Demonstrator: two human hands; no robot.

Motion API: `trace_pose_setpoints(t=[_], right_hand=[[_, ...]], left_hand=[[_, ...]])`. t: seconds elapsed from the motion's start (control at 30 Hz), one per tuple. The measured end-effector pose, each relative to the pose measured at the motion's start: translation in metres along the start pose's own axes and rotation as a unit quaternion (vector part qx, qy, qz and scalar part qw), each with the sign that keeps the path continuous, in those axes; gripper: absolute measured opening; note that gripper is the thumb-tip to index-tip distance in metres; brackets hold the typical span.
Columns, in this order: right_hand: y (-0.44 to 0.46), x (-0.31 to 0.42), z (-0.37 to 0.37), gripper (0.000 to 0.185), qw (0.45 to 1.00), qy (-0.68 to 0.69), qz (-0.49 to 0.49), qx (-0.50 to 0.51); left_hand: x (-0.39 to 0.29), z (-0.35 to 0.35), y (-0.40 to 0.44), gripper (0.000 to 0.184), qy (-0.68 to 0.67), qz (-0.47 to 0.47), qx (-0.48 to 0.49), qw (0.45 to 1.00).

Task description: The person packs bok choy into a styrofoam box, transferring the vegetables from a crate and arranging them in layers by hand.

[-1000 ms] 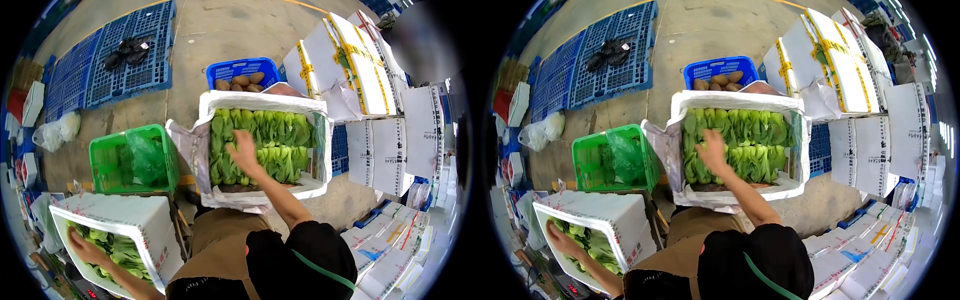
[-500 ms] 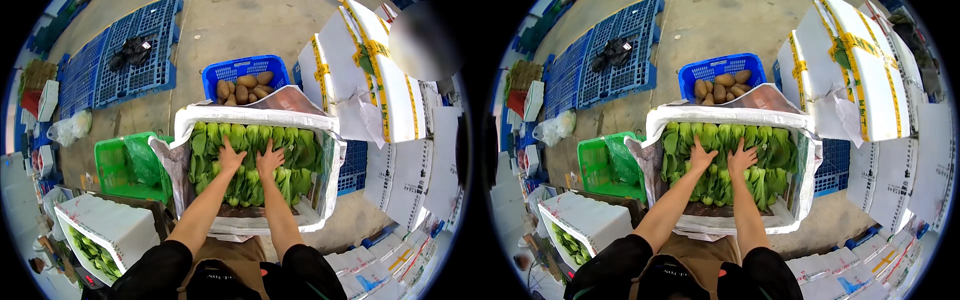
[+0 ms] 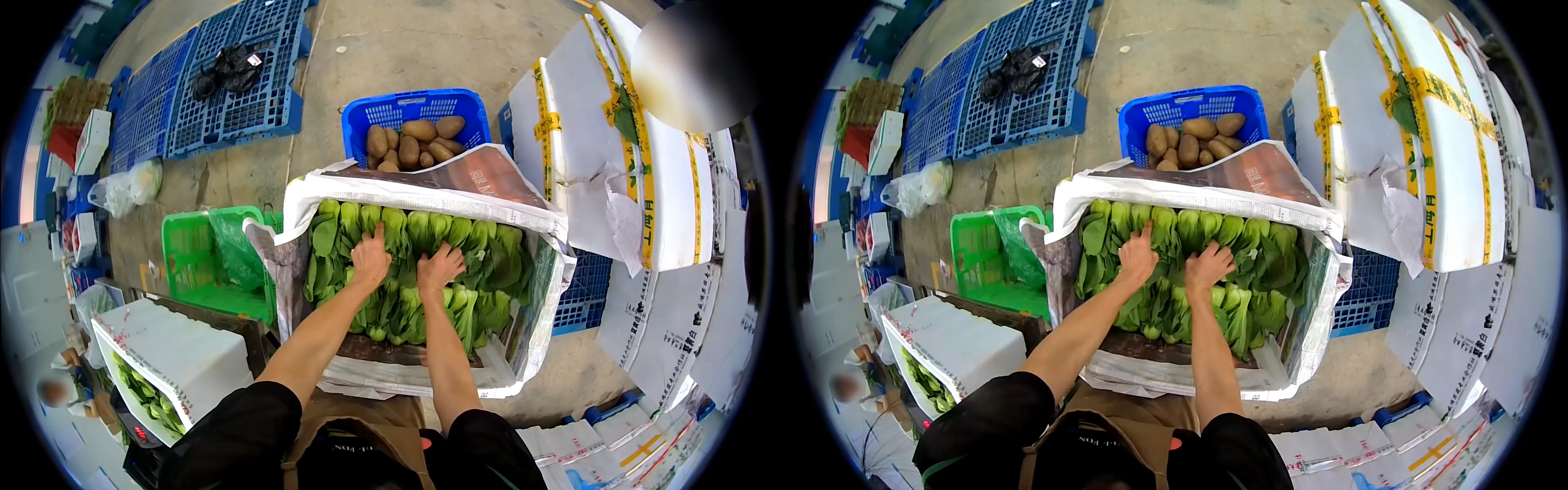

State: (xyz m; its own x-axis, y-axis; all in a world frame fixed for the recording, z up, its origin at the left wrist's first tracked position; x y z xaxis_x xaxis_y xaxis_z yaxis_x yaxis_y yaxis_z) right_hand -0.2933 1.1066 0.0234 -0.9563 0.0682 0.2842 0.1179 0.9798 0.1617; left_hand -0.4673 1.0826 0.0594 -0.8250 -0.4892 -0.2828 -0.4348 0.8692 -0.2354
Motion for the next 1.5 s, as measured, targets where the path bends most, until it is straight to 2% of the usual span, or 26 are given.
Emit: trace_pose_setpoints(t=[0.23,0.33,0.43,0.47,0.57,0.6,0.7,0.73,0.8,0.83,0.87,0.9,0.93,0.97,1.0,1.03,1.07,1.1,1.17,1.23,1.27,1.33,1.37,1.4,1.47,1.5], right_hand=[[0.004,-0.012,-0.002,0.053,1.000,0.011,0.003,0.022],[-0.006,0.009,-0.033,0.054,0.999,-0.037,0.038,-0.002],[-0.008,0.004,-0.020,0.056,0.996,-0.035,0.070,0.036],[-0.002,0.008,-0.016,0.048,0.998,-0.049,0.039,0.017],[0.012,0.002,-0.012,0.039,0.996,-0.014,0.064,0.067],[0.016,0.005,-0.024,0.029,1.000,-0.006,0.016,-0.016],[0.022,0.000,-0.039,0.026,0.998,0.061,-0.019,-0.001],[0.027,0.011,-0.066,0.017,0.996,0.052,-0.046,-0.056],[0.034,0.020,-0.113,0.016,0.998,0.040,-0.050,0.003],[0.034,0.035,-0.148,0.018,0.991,0.029,-0.115,-0.058],[0.033,0.047,-0.178,0.017,0.984,0.117,-0.122,-0.063],[0.030,0.058,-0.204,0.016,0.988,0.131,-0.079,-0.014],[0.029,0.074,-0.228,0.023,0.978,0.182,-0.102,-0.006],[0.028,0.094,-0.250,0.029,0.972,0.182,-0.146,-0.011],[0.028,0.115,-0.268,0.025,0.954,0.231,-0.192,-0.011],[0.022,0.140,-0.292,0.024,0.944,0.208,-0.247,-0.060],[0.015,0.174,-0.315,0.024,0.941,0.214,-0.256,-0.049],[0.004,0.206,-0.331,0.028,0.932,0.299,-0.206,0.001],[-0.030,0.266,-0.369,0.026,0.901,0.352,-0.253,0.023],[-0.078,0.344,-0.401,0.027,0.842,0.428,-0.328,0.023],[-0.113,0.387,-0.429,0.026,0.812,0.481,-0.324,0.068],[-0.175,0.461,-0.449,0.025,0.731,0.542,-0.404,0.095],[-0.209,0.499,-0.462,0.025,0.703,0.562,-0.410,0.146],[-0.245,0.534,-0.470,0.022,0.669,0.592,-0.396,0.212],[-0.317,0.598,-0.481,0.026,0.608,0.624,-0.425,0.247],[-0.353,0.629,-0.466,0.025,0.605,0.621,-0.411,0.283]], left_hand=[[-0.005,-0.030,-0.012,0.072,-0.052,-0.008,-0.006,0.999],[0.002,-0.021,-0.012,0.071,-0.069,-0.022,-0.008,0.997],[0.005,-0.018,-0.009,0.070,-0.071,-0.019,-0.015,0.997],[0.005,-0.018,-0.007,0.070,-0.072,-0.022,-0.006,0.997],[0.004,-0.030,-0.003,0.067,-0.091,-0.020,-0.012,0.996],[0.001,-0.039,-0.003,0.065,-0.102,-0.019,-0.020,0.994],[-0.010,-0.066,-0.015,0.062,-0.125,0.004,-0.014,0.992],[-0.011,-0.073,-0.022,0.061,-0.135,0.008,-0.009,0.991],[-0.003,-0.098,-0.041,0.060,-0.150,0.000,-0.017,0.988],[0.003,-0.116,-0.053,0.057,-0.148,-0.009,-0.026,0.989],[0.010,-0.133,-0.067,0.055,-0.178,-0.001,-0.067,0.982],[0.014,-0.168,-0.083,0.055,-0.163,-0.036,-0.004,0.986],[0.022,-0.190,-0.095,0.060,-0.218,-0.042,-0.002,0.975],[0.035,-0.210,-0.108,0.060,-0.247,-0.033,-0.062,0.966],[0.051,-0.242,-0.120,0.060,-0.242,-0.029,-0.100,0.965],[0.064,-0.278,-0.135,0.059,-0.237,-0.018,-0.132,0.962],[0.087,-0.320,-0.156,0.060,-0.238,-0.029,-0.185,0.953],[0.109,-0.364,-0.179,0.060,-0.241,-0.031,-0.234,0.941],[0.143,-0.446,-0.243,0.062,-0.228,-0.029,-0.328,0.916],[0.187,-0.510,-0.311,0.063,-0.186,-0.041,-0.447,0.874],[0.213,-0.531,-0.344,0.062,-0.147,-0.067,-0.490,0.857],[0.257,-0.570,-0.416,0.061,-0.054,-0.118,-0.575,0.808],[0.277,-0.585,-0.448,0.061,0.006,-0.129,-0.621,0.773],[0.306,-0.594,-0.478,0.061,0.038,-0.175,-0.630,0.756],[0.359,-0.605,-0.528,0.059,0.050,-0.269,-0.641,0.717],[0.386,-0.609,-0.550,0.059,0.066,-0.295,-0.653,0.695]])
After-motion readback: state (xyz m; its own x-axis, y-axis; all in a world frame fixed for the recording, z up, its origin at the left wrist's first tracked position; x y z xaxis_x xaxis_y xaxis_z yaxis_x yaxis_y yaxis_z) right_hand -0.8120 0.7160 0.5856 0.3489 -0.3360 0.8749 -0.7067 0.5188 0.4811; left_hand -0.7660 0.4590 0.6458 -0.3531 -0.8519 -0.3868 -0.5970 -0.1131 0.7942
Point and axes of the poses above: each hand's wrist, its own y-axis towards the middle knuckle, its own z-axis out of the palm, x = y × z, the point moved 6 cm from there along y, towards the middle knuckle, and after that the axes turned 9 degrees about -x, right-handed, at the moved point
